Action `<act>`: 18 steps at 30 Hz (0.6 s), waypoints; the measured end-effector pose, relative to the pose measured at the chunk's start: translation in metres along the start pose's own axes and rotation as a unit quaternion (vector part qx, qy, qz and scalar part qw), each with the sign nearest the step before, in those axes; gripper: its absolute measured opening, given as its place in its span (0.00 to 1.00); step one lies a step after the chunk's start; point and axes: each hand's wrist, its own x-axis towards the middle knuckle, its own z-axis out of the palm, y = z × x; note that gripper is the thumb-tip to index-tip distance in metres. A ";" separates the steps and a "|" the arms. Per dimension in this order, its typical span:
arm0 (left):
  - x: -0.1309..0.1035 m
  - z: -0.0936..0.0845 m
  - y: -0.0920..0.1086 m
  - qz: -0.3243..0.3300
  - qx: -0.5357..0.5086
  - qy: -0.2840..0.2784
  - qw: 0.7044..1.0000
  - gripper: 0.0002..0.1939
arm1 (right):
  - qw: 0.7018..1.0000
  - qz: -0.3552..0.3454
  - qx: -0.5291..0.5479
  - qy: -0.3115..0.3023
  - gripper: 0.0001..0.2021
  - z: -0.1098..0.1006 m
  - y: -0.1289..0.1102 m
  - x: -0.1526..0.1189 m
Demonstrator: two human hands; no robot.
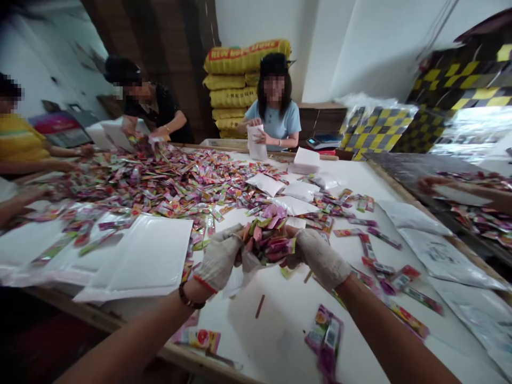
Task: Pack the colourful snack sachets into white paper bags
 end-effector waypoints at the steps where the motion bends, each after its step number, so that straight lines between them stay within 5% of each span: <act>1: 0.001 -0.001 0.005 0.003 0.012 0.001 1.000 0.08 | 1.000 -0.001 -0.005 -0.010 0.13 -0.002 -0.007 0.001; 8: 0.013 -0.007 0.027 0.027 0.154 -0.025 0.987 0.07 | 0.991 -0.038 -0.121 0.034 0.11 -0.011 -0.041 0.010; 13: 0.030 -0.011 0.018 0.010 0.212 -0.018 0.977 0.11 | 0.999 0.034 -0.038 -0.003 0.07 -0.011 -0.014 0.027; 18: 0.033 -0.008 0.008 -0.009 0.141 0.014 0.990 0.14 | 0.991 0.069 0.114 -0.027 0.18 -0.006 0.008 0.030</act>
